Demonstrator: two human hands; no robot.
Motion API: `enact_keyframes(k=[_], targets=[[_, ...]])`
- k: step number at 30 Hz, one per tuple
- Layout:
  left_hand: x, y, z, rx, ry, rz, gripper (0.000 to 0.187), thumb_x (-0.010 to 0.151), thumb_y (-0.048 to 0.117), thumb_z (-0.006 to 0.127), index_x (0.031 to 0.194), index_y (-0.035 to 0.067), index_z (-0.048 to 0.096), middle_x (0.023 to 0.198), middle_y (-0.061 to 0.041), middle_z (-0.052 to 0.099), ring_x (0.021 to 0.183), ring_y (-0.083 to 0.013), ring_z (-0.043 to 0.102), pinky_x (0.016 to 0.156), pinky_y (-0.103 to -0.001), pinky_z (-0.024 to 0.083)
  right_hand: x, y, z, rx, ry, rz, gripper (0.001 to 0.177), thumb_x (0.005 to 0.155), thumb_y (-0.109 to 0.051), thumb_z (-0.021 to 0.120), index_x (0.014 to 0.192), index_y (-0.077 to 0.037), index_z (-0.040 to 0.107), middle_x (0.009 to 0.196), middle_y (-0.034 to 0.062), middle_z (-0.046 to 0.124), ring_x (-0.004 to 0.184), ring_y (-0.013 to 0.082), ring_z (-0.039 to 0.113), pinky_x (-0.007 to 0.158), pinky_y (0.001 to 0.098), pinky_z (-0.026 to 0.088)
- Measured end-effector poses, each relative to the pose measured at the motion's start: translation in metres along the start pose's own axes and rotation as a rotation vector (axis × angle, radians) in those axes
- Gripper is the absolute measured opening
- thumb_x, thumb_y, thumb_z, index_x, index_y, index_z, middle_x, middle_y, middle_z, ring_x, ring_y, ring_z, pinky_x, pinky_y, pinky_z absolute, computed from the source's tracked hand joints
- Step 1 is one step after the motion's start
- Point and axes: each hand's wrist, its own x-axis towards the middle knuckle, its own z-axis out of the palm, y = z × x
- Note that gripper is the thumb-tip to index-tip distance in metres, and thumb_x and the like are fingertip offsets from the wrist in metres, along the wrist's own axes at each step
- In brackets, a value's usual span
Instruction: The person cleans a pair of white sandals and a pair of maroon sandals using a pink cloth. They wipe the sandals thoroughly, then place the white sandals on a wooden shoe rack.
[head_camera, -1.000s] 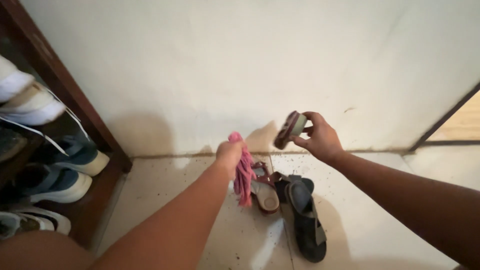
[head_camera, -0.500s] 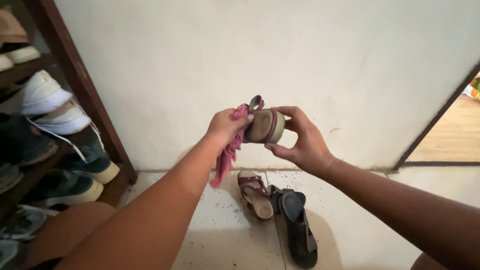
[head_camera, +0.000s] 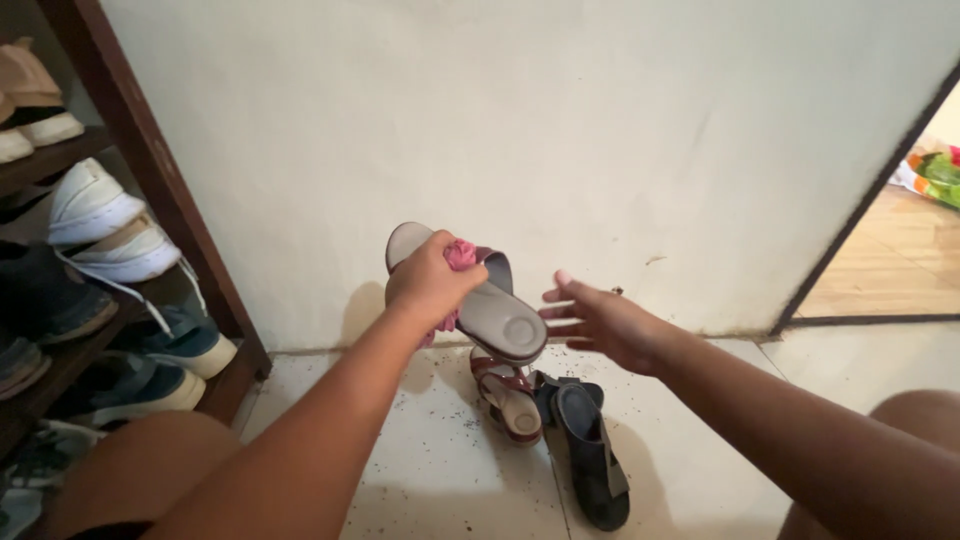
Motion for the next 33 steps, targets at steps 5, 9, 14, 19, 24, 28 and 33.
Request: enact_keyframes(k=[5,9,14,19,24,28,33], targets=[[-0.027,0.047,-0.003,0.060,0.081,-0.010,0.056,0.082,0.066,0.069,0.098,0.013,0.069,0.071,-0.006,0.071,0.065,-0.0256,0.072,0.065,-0.040,0.055,-0.012,-0.007,0.021,0.260,-0.067,0.101,0.092,0.092,-0.074,0.030,0.155,-0.007,0.038,0.155,0.0170,0.051,0.143,0.0311,0.049,0.116,0.0487,0.037],[-0.029,0.047,0.006,-0.150,0.201,0.137,0.047,0.090,0.061,0.058,0.094,0.017,0.073,0.071,-0.004,0.071,0.069,-0.0276,0.071,0.064,-0.041,0.053,-0.029,-0.013,0.037,0.666,-0.356,0.106,0.094,0.091,-0.077,0.026,0.152,-0.007,0.041,0.149,0.0218,0.053,0.133,0.0435,0.054,0.107,0.0523,0.043],[-0.019,0.027,0.023,-0.293,0.268,0.256,0.045,0.099,0.050,0.056,0.095,0.008,0.070,0.075,-0.011,0.069,0.072,-0.0322,0.067,0.068,-0.040,0.053,-0.031,-0.012,0.043,0.763,-0.443,-0.006,0.074,0.098,-0.066,0.030,0.147,-0.014,0.049,0.135,0.0170,0.062,0.119,0.0388,0.063,0.104,0.0592,0.048],[-0.009,0.012,0.024,-0.412,0.243,0.173,0.044,0.093,0.046,0.065,0.090,0.002,0.066,0.071,-0.010,0.068,0.069,-0.0255,0.066,0.070,-0.037,0.054,-0.025,-0.002,0.043,0.732,-0.247,0.050,0.056,0.100,-0.051,0.041,0.141,-0.014,0.054,0.126,0.0142,0.066,0.108,0.0308,0.066,0.100,0.0570,0.053],[-0.012,0.027,0.001,-0.680,0.249,-0.202,0.058,0.088,0.044,0.076,0.079,-0.012,0.065,0.069,-0.014,0.064,0.063,-0.0281,0.059,0.059,-0.041,0.050,-0.011,0.010,0.055,0.642,-0.048,0.117,0.054,0.097,-0.040,0.051,0.140,-0.006,0.054,0.128,0.0163,0.066,0.112,0.0286,0.068,0.095,0.0513,0.060],[-0.009,0.041,0.009,-0.980,0.195,-0.143,0.043,0.090,0.039,0.074,0.093,-0.002,0.064,0.085,-0.016,0.069,0.072,-0.0274,0.063,0.058,-0.036,0.050,0.001,0.025,0.054,0.352,0.065,0.041,0.057,0.099,-0.038,0.054,0.136,0.005,0.058,0.126,0.0241,0.069,0.107,0.0324,0.069,0.089,0.0441,0.060],[-0.061,0.049,0.071,-0.256,0.212,0.299,0.024,0.093,0.027,0.058,0.107,0.011,0.071,0.125,-0.016,0.058,0.101,-0.0296,0.067,0.079,-0.041,0.062,0.011,0.032,0.051,0.106,0.459,-0.063,0.065,0.094,-0.033,0.072,0.135,0.007,0.042,0.120,0.0240,0.067,0.106,0.0240,0.069,0.088,0.0385,0.059]])
